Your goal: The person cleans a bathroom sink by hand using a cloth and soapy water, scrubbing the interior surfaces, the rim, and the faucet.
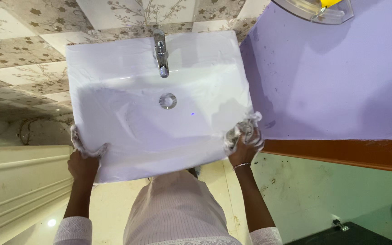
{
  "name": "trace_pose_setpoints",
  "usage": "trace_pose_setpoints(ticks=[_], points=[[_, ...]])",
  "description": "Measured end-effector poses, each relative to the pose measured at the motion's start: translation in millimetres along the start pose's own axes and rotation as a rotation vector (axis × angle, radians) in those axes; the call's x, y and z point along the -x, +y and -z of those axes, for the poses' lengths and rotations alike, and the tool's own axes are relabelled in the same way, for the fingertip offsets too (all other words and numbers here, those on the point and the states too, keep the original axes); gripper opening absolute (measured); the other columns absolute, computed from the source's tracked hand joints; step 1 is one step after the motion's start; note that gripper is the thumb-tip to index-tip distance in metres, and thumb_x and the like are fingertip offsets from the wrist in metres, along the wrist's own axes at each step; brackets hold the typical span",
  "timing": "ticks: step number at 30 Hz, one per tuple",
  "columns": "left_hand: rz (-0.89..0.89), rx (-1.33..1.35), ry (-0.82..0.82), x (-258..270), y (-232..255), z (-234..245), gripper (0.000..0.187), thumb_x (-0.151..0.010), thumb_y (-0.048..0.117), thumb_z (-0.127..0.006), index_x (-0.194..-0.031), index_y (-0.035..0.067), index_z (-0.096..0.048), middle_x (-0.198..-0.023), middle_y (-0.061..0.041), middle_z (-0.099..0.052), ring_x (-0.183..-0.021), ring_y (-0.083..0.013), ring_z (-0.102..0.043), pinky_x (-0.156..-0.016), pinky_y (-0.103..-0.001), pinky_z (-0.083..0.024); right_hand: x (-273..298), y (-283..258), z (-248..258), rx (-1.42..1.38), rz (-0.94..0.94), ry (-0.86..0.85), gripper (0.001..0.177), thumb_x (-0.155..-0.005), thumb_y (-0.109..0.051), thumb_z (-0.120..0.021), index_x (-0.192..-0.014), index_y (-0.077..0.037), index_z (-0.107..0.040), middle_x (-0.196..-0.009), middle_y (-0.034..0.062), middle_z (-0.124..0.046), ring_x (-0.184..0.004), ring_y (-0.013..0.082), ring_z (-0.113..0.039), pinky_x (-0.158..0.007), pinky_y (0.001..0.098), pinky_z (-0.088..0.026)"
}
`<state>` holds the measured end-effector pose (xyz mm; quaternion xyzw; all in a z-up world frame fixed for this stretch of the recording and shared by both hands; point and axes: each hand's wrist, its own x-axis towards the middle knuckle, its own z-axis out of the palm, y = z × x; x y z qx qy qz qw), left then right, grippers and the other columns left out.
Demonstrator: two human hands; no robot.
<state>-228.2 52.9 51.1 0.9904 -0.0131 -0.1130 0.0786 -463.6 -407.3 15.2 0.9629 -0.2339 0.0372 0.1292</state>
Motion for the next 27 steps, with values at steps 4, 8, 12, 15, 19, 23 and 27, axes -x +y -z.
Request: trace_pose_setpoints(ticks=[4, 8, 12, 15, 19, 23, 27], points=[[0.085, 0.014, -0.023, -35.5, 22.9, 10.9, 0.12, -0.081, 0.073, -0.071, -0.16, -0.005, -0.025, -0.104, -0.033, -0.07, -0.094, -0.0468, -0.071, -0.079, -0.054, -0.062, -38.7, 3.9, -16.7, 0.024, -0.16, -0.069, 0.095, -0.063, -0.052, -0.081, -0.143, -0.015, -0.046, -0.141, 0.0363, -0.036, -0.124, 0.0491, -0.048, -0.101, 0.0594, -0.046], [0.131, -0.076, -0.018, -67.3, 34.1, 11.0, 0.126, -0.081, 0.08, -0.068, -0.156, -0.013, -0.027, -0.099, -0.032, -0.072, -0.088, -0.0434, -0.075, -0.073, -0.051, -0.063, -89.4, 3.3, -24.3, -0.02, -0.341, -0.173, 0.101, -0.069, -0.051, -0.082, -0.151, -0.015, -0.035, -0.146, 0.0411, -0.028, -0.127, 0.0527, -0.047, -0.1, 0.057, -0.048], [0.127, -0.113, 0.005, -106.7, 43.9, 13.8, 0.128, -0.08, 0.084, -0.063, -0.155, -0.013, -0.029, -0.096, -0.03, -0.072, -0.081, -0.0393, -0.075, -0.065, -0.047, -0.064, -155.8, 6.1, -21.8, -0.153, -0.519, -0.258, 0.109, -0.074, -0.049, -0.082, -0.159, -0.015, -0.024, -0.152, 0.0459, -0.021, -0.13, 0.0562, -0.047, -0.1, 0.0546, -0.05], [0.133, -0.123, -0.043, -132.8, 52.6, 19.3, 0.13, -0.08, 0.088, -0.058, -0.157, -0.013, -0.028, -0.094, -0.029, -0.073, -0.073, -0.0353, -0.076, -0.058, -0.043, -0.065, -198.1, 16.3, -32.9, -0.421, -0.642, -0.143, 0.101, -0.077, -0.039, -0.08, -0.159, -0.014, -0.028, -0.152, 0.0373, -0.036, -0.122, 0.0508, -0.06, -0.094, 0.0466, -0.059], [0.097, -0.152, -0.022, -169.8, 68.7, 29.4, 0.131, -0.08, 0.089, -0.056, -0.157, -0.013, -0.029, -0.089, -0.025, -0.075, -0.076, -0.0336, -0.076, -0.064, -0.041, -0.064, -266.0, 29.3, -77.7, -0.547, -0.667, 0.029, 0.081, -0.087, -0.034, -0.082, -0.155, -0.015, -0.043, -0.139, 0.0304, -0.056, -0.113, 0.0484, -0.067, -0.095, 0.0492, -0.058], [0.091, -0.174, -0.072, -202.2, 83.6, 40.5, 0.127, -0.078, 0.08, -0.068, -0.152, -0.017, -0.031, -0.093, -0.024, -0.074, -0.079, -0.0343, -0.077, -0.067, -0.042, -0.065, -317.9, 14.1, -103.8, -0.39, -0.523, 0.048, 0.089, -0.079, -0.015, -0.074, -0.164, -0.02, -0.047, -0.134, 0.0296, -0.061, -0.12, 0.045, -0.067, -0.104, 0.0457, -0.059], [0.086, -0.064, -0.119, -217.2, 91.1, 52.3, 0.123, -0.079, 0.059, -0.078, -0.157, -0.018, -0.022, -0.095, -0.026, -0.074, -0.082, -0.0374, -0.077, -0.07, -0.043, -0.067, -371.6, -39.7, -61.1, -0.431, -0.432, 0.056, 0.086, -0.072, -0.042, -0.087, -0.147, -0.019, -0.053, -0.137, 0.0307, -0.055, -0.127, 0.0475, -0.053, -0.103, 0.0504, -0.051]])
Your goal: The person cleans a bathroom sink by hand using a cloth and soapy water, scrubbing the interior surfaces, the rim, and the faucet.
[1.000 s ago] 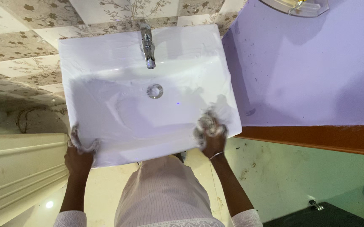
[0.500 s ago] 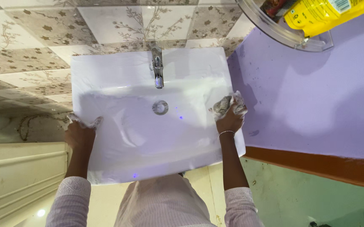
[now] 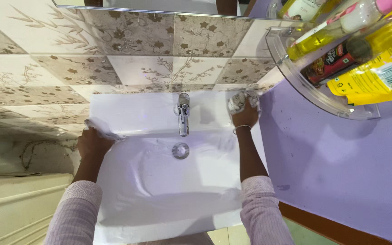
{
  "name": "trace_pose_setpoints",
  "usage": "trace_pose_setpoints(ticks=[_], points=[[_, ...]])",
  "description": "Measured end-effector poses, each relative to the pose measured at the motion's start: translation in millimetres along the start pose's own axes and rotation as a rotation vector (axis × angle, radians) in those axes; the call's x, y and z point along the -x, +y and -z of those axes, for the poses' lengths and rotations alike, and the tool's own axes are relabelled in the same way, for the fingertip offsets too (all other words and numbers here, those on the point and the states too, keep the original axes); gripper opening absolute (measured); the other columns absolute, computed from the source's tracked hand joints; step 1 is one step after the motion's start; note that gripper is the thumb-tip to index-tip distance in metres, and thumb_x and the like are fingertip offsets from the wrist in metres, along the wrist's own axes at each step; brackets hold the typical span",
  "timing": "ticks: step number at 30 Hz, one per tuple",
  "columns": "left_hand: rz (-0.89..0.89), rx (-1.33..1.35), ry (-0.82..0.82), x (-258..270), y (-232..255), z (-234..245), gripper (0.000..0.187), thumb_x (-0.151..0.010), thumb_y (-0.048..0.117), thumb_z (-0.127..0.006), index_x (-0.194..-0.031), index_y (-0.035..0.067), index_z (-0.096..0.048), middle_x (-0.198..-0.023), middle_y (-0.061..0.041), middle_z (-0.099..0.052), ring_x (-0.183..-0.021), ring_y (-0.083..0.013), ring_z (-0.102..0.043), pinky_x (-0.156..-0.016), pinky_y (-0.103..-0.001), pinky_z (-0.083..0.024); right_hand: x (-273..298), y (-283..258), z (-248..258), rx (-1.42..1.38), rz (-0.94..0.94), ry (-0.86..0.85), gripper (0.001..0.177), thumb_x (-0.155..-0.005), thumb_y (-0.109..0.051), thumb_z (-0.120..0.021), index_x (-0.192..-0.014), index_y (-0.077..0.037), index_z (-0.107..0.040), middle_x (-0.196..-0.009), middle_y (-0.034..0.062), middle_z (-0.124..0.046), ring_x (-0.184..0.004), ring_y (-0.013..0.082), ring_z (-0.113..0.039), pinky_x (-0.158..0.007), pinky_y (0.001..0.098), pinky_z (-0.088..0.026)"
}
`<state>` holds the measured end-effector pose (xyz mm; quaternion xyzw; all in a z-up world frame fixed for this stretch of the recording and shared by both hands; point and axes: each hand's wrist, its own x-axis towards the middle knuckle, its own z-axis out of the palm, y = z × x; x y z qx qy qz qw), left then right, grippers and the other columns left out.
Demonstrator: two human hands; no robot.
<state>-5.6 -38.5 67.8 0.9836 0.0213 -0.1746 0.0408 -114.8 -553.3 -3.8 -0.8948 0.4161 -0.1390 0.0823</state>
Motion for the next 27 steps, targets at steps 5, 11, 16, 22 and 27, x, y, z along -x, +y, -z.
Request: trace_pose_setpoints(ticks=[5, 11, 16, 22, 27], points=[[-0.001, 0.02, -0.035, -1.0, 4.1, 16.1, 0.111, -0.076, 0.058, -0.082, -0.149, -0.011, -0.036, -0.104, -0.026, -0.073, -0.093, -0.04, -0.076, -0.079, -0.047, -0.065, 23.1, -65.8, -16.5, 0.174, 0.151, 0.221, 0.087, -0.057, -0.048, -0.088, -0.135, -0.016, -0.064, -0.131, 0.033, -0.06, -0.129, 0.0474, -0.056, -0.109, 0.0578, -0.042], [-0.011, 0.07, 0.024, 6.1, 9.1, 19.7, 0.108, -0.075, 0.055, -0.084, -0.147, -0.011, -0.037, -0.101, -0.029, -0.072, -0.09, -0.0438, -0.074, -0.075, -0.05, -0.064, 84.3, -106.6, -48.0, -0.448, 0.552, 0.141, 0.051, -0.079, -0.034, -0.081, -0.127, -0.019, -0.073, -0.127, 0.0212, -0.068, -0.123, 0.0431, -0.061, -0.111, 0.0489, -0.044], [-0.021, 0.022, 0.0, -1.2, -1.8, 8.8, 0.078, -0.086, 0.057, -0.076, -0.128, -0.007, -0.06, -0.105, -0.027, -0.074, -0.094, -0.0422, -0.076, -0.08, -0.05, -0.064, 61.5, -75.6, -30.2, -0.225, 0.561, 0.086, 0.036, -0.082, -0.029, -0.074, -0.117, -0.022, -0.076, -0.148, 0.0209, -0.052, -0.143, 0.0426, -0.041, -0.116, 0.0607, -0.036], [0.038, 0.076, 0.014, 5.8, 7.6, 23.0, 0.083, -0.082, 0.052, -0.078, -0.136, -0.006, -0.053, -0.109, -0.025, -0.072, -0.099, -0.0409, -0.074, -0.084, -0.048, -0.062, -20.9, 18.5, -36.1, 0.017, 0.108, 0.183, 0.052, -0.103, -0.042, -0.061, -0.142, -0.008, -0.064, -0.141, 0.019, -0.057, -0.139, 0.0361, -0.048, -0.123, 0.0673, -0.022], [-0.04, 0.125, 0.049, -4.1, -0.6, 11.6, 0.087, -0.084, 0.041, -0.075, -0.148, -0.006, -0.039, -0.115, -0.026, -0.07, -0.098, -0.0411, -0.074, -0.085, -0.046, -0.061, -22.5, -19.7, -42.4, 0.049, 0.026, 0.353, 0.042, -0.101, -0.045, -0.063, -0.116, -0.006, -0.067, -0.134, 0.0198, -0.066, -0.125, 0.0434, -0.057, -0.106, 0.0509, -0.043]])
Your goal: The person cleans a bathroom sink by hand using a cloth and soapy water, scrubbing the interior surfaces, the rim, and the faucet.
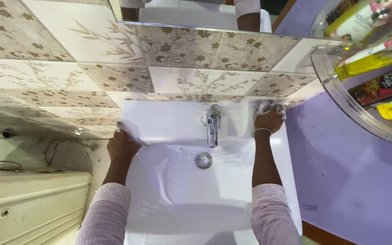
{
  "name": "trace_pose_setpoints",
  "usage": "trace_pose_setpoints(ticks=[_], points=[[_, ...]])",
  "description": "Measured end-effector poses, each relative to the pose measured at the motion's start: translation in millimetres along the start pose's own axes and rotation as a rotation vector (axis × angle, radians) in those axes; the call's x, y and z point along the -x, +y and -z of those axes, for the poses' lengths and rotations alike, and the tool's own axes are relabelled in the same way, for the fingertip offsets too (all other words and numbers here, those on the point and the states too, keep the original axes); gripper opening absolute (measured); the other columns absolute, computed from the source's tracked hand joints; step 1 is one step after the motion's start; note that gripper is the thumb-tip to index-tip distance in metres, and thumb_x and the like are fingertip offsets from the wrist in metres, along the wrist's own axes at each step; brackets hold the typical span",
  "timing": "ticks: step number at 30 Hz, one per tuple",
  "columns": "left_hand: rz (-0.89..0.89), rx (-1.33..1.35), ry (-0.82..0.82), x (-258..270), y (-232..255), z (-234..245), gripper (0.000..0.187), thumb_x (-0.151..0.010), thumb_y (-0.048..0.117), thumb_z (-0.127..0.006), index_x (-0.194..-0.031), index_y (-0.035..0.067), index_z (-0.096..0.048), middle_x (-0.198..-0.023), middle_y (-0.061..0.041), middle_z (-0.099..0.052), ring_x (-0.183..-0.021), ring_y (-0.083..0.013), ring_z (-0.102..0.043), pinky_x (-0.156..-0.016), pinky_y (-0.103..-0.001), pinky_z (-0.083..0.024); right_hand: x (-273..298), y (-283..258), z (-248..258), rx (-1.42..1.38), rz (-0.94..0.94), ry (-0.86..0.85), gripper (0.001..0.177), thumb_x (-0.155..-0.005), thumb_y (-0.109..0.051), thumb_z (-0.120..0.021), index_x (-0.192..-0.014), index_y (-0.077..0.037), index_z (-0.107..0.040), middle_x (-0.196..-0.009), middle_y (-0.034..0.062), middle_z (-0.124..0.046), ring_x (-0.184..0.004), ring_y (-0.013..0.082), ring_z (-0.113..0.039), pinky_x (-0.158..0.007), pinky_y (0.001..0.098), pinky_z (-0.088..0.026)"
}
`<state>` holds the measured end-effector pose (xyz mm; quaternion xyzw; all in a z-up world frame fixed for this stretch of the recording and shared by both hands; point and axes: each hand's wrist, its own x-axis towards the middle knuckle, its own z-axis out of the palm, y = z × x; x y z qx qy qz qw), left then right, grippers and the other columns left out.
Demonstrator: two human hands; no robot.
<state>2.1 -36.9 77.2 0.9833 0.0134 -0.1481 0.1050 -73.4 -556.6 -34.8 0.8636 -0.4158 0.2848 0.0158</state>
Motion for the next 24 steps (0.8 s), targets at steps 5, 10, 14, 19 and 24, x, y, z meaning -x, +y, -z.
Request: trace_pose_setpoints(ticks=[5, 10, 14, 19, 24], points=[[-0.049, -0.03, 0.025, -18.1, -15.2, -24.8, 0.085, -0.084, 0.041, -0.074, -0.147, -0.004, -0.038, -0.114, -0.026, -0.07, -0.098, -0.0409, -0.073, -0.085, -0.046, -0.061, 67.0, -108.4, 11.1, -0.331, 0.272, -0.233, 0.026, -0.096, -0.029, -0.06, -0.11, -0.01, -0.07, -0.123, 0.0153, -0.07, -0.121, 0.0366, -0.063, -0.109, 0.0497, -0.047], [-0.045, 0.029, 0.044, -11.5, -11.0, -19.5, 0.094, -0.079, 0.035, -0.075, -0.152, -0.007, -0.032, -0.108, -0.026, -0.07, -0.092, -0.0426, -0.073, -0.081, -0.047, -0.061, 42.2, -80.9, 28.8, -0.583, 0.564, -0.188, 0.035, -0.087, -0.016, -0.066, -0.118, -0.002, -0.067, -0.121, 0.0223, -0.068, -0.117, 0.0447, -0.058, -0.102, 0.0502, -0.048], [-0.019, -0.002, 0.025, -6.3, -15.1, -21.6, 0.085, -0.085, 0.042, -0.072, -0.148, -0.005, -0.04, -0.107, -0.027, -0.071, -0.095, -0.0426, -0.073, -0.084, -0.049, -0.061, 13.0, -0.2, 3.8, -0.242, 0.509, -0.127, 0.057, -0.078, -0.004, -0.055, -0.134, -0.005, -0.066, -0.131, 0.0171, -0.069, -0.126, 0.0428, -0.058, -0.108, 0.0477, -0.049], [-0.037, -0.006, 0.101, -17.1, -20.5, -29.2, 0.084, -0.085, 0.034, -0.069, -0.151, -0.006, -0.037, -0.105, -0.027, -0.071, -0.092, -0.0431, -0.073, -0.081, -0.048, -0.061, -30.4, 58.9, 1.7, -0.17, 0.259, -0.117, 0.033, -0.097, -0.022, -0.062, -0.118, 0.002, -0.066, -0.125, 0.0261, -0.067, -0.113, 0.0444, -0.062, -0.1, 0.0488, -0.05], [-0.028, -0.04, 0.031, -24.2, -21.0, -35.8, 0.073, -0.086, 0.033, -0.069, -0.145, -0.001, -0.043, -0.112, -0.026, -0.069, -0.097, -0.0427, -0.073, -0.084, -0.047, -0.061, -4.4, -13.2, -2.7, 0.069, 0.254, 0.119, 0.032, -0.089, -0.031, -0.067, -0.108, -0.006, -0.071, -0.109, 0.0195, -0.073, -0.09, 0.0381, -0.069, -0.082, 0.0481, -0.056]])
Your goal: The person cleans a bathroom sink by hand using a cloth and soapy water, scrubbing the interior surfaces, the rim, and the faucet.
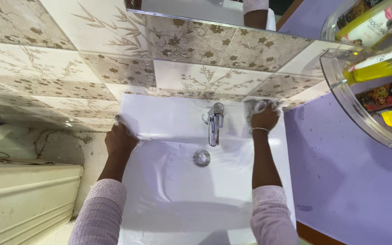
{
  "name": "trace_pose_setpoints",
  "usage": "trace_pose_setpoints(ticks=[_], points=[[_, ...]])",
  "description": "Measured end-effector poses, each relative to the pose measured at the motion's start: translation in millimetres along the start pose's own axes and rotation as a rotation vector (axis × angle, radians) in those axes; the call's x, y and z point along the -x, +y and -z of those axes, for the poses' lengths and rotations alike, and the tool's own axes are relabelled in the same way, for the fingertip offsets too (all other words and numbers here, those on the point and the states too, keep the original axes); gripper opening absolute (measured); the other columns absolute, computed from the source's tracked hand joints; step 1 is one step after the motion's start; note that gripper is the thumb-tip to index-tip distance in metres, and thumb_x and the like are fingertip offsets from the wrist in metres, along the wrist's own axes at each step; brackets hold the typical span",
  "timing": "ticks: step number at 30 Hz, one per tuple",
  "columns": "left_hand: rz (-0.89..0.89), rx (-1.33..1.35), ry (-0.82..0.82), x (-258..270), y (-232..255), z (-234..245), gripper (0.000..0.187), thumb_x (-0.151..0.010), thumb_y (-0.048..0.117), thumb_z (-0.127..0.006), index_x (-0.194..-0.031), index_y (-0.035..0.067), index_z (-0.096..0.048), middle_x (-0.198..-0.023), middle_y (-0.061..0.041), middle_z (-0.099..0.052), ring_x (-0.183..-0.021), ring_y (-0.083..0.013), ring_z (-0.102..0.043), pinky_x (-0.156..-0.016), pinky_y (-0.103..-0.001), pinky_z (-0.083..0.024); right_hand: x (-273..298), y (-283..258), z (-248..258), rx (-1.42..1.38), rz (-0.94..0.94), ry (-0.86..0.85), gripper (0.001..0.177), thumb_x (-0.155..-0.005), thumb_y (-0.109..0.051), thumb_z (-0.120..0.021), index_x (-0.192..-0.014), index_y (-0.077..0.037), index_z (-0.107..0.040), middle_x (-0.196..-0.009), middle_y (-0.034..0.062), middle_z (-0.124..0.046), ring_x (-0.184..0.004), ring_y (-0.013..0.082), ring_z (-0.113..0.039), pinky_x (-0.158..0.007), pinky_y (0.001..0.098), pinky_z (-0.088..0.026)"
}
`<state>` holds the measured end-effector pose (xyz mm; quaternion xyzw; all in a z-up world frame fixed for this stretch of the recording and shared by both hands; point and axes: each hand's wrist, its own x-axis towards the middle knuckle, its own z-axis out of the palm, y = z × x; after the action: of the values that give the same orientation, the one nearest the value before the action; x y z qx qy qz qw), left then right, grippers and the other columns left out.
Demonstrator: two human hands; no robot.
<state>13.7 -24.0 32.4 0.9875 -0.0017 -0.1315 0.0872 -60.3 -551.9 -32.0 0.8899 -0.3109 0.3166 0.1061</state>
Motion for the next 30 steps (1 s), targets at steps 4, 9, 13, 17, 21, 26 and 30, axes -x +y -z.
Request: trace_pose_setpoints(ticks=[4, 9, 13, 17, 21, 26, 30], points=[[-0.011, -0.005, -0.021, -4.3, -4.3, -4.6, 0.065, -0.086, 0.035, -0.071, -0.136, 0.0, -0.05, -0.119, -0.024, -0.07, -0.105, -0.0409, -0.073, -0.092, -0.046, -0.061, 49.1, -101.6, 16.7, -0.486, -0.024, -0.187, 0.014, -0.096, -0.016, -0.067, -0.109, -0.013, -0.07, -0.106, 0.0125, -0.074, -0.092, 0.0369, -0.069, -0.076, 0.0477, -0.055], [0.007, 0.034, -0.007, 7.3, -2.7, 3.1, 0.097, -0.081, 0.03, -0.073, -0.157, -0.004, -0.024, -0.115, -0.027, -0.067, -0.097, -0.0425, -0.072, -0.086, -0.047, -0.06, 29.8, -84.3, 53.9, -0.861, 0.177, -0.308, 0.045, -0.079, 0.006, -0.062, -0.123, -0.002, -0.063, -0.103, 0.0234, -0.069, -0.093, 0.0462, -0.065, -0.078, 0.0517, -0.054], [-0.005, -0.006, 0.033, 10.7, 0.0, 6.5, 0.09, -0.087, 0.026, -0.067, -0.16, -0.007, -0.024, -0.11, -0.028, -0.071, -0.097, -0.0428, -0.073, -0.086, -0.048, -0.061, 15.3, -23.2, 37.4, -0.629, 0.296, -0.111, 0.05, -0.076, 0.002, -0.063, -0.126, 0.001, -0.063, -0.117, 0.026, -0.068, -0.111, 0.049, -0.061, -0.1, 0.0527, -0.05], [0.001, 0.004, 0.008, 9.5, 5.3, 10.6, 0.091, -0.084, 0.03, -0.07, -0.155, -0.006, -0.027, -0.112, -0.028, -0.069, -0.097, -0.0436, -0.072, -0.086, -0.047, -0.06, -6.4, 41.1, 22.3, -0.4, 0.041, -0.196, 0.033, -0.094, -0.018, -0.07, -0.12, 0.001, -0.068, -0.114, 0.0246, -0.071, -0.108, 0.0451, -0.064, -0.097, 0.0512, -0.049], [-0.005, 0.022, 0.023, 6.1, 3.1, 8.0, 0.088, -0.085, 0.026, -0.068, -0.155, -0.007, -0.028, -0.113, -0.028, -0.069, -0.099, -0.0445, -0.072, -0.085, -0.047, -0.061, -0.3, 29.2, 5.8, -0.329, -0.181, -0.294, 0.022, -0.104, -0.018, -0.06, -0.118, -0.004, -0.071, -0.114, 0.0194, -0.074, -0.11, 0.0392, -0.069, -0.1, 0.0471, -0.054], [0.003, 0.003, -0.007, 3.7, -0.2, 6.7, 0.086, -0.087, 0.024, -0.066, -0.157, -0.006, -0.026, -0.113, -0.028, -0.068, -0.098, -0.0427, -0.073, -0.085, -0.047, -0.061, 41.4, -80.1, -1.6, -0.529, 0.119, -0.165, 0.034, -0.092, -0.008, -0.057, -0.122, -0.002, -0.07, -0.11, 0.0238, -0.072, -0.096, 0.0415, -0.071, -0.084, 0.0463, -0.059], [0.014, 0.049, -0.01, 11.2, 5.3, 13.8, 0.079, -0.09, 0.022, -0.062, -0.156, -0.007, -0.029, -0.111, -0.028, -0.07, -0.099, -0.0441, -0.072, -0.086, -0.048, -0.06, 40.7, -105.0, 31.9, -0.62, 0.073, -0.365, 0.022, -0.099, -0.013, -0.059, -0.116, -0.003, -0.071, -0.108, 0.0228, -0.073, -0.099, 0.0437, -0.069, -0.083, 0.05, -0.056]])
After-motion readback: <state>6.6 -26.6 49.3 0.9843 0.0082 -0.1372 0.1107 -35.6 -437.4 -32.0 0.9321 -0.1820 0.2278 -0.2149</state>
